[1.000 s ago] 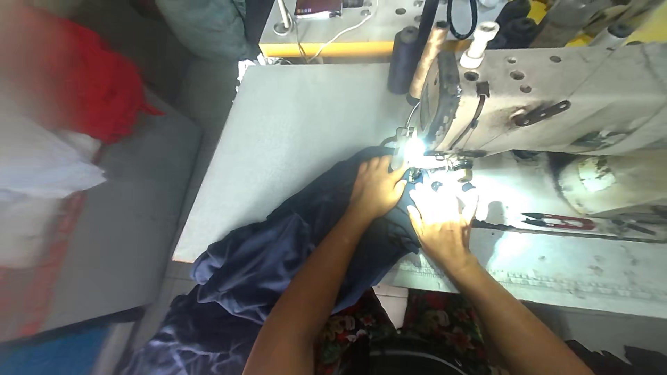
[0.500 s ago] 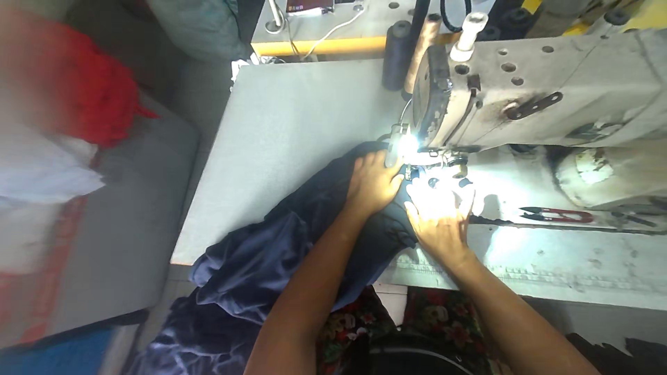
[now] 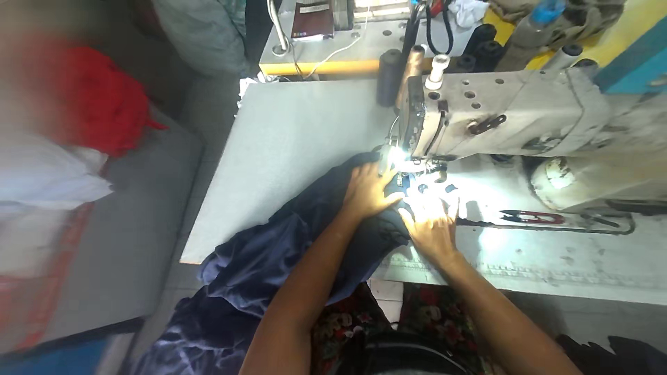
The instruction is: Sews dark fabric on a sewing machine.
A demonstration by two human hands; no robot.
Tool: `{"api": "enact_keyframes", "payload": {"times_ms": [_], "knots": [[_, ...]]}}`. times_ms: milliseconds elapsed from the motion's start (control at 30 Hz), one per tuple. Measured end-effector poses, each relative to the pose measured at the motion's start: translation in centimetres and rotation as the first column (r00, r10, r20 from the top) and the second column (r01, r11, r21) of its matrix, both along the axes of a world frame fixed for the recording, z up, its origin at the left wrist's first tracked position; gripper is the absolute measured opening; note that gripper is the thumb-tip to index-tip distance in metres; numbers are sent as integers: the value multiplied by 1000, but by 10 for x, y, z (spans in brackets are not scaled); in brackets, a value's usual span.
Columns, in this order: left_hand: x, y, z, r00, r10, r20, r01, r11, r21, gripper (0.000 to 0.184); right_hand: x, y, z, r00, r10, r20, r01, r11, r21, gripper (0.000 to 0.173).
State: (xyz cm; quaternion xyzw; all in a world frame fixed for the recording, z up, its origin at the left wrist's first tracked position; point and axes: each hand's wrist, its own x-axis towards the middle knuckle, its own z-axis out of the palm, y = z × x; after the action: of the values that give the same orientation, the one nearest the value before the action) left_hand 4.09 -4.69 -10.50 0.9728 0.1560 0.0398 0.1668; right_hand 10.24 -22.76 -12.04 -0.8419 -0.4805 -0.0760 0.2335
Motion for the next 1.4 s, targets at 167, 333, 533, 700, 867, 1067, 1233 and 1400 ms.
{"api": "enact_keyframes", "payload": {"times_ms": [167,333,533,700,867,1067,1233,1400], "knots": [[-1,2,-6,998,-21,63,21,1000,0,65,26,-50,32,992,-27,-121,37,995,87,37],[0,3,-8,996,-19,88,20,1000,-1,64,96,-138,52,915,-398,67,382,908,172,47],[0,2,-5,999,-16,51,17,1000,-10,65,137,-185,44,858,-500,119,493,866,82,49],[1,2,-7,998,-17,64,17,1000,2,65,130,-180,40,838,-536,105,523,843,128,48],[1,3,-7,999,-20,48,19,1000,2,66,124,-177,44,831,-549,90,532,831,162,43],[0,2,-7,999,-19,38,19,1000,-5,66,118,-183,38,843,-531,90,532,847,12,45],[0,1,-3,999,-21,29,21,1000,-3,64,110,-185,21,873,-488,5,488,872,-38,47],[0,0,-1,1000,-17,20,17,1000,5,64,106,-187,19,865,-502,10,501,861,-90,53]]}}
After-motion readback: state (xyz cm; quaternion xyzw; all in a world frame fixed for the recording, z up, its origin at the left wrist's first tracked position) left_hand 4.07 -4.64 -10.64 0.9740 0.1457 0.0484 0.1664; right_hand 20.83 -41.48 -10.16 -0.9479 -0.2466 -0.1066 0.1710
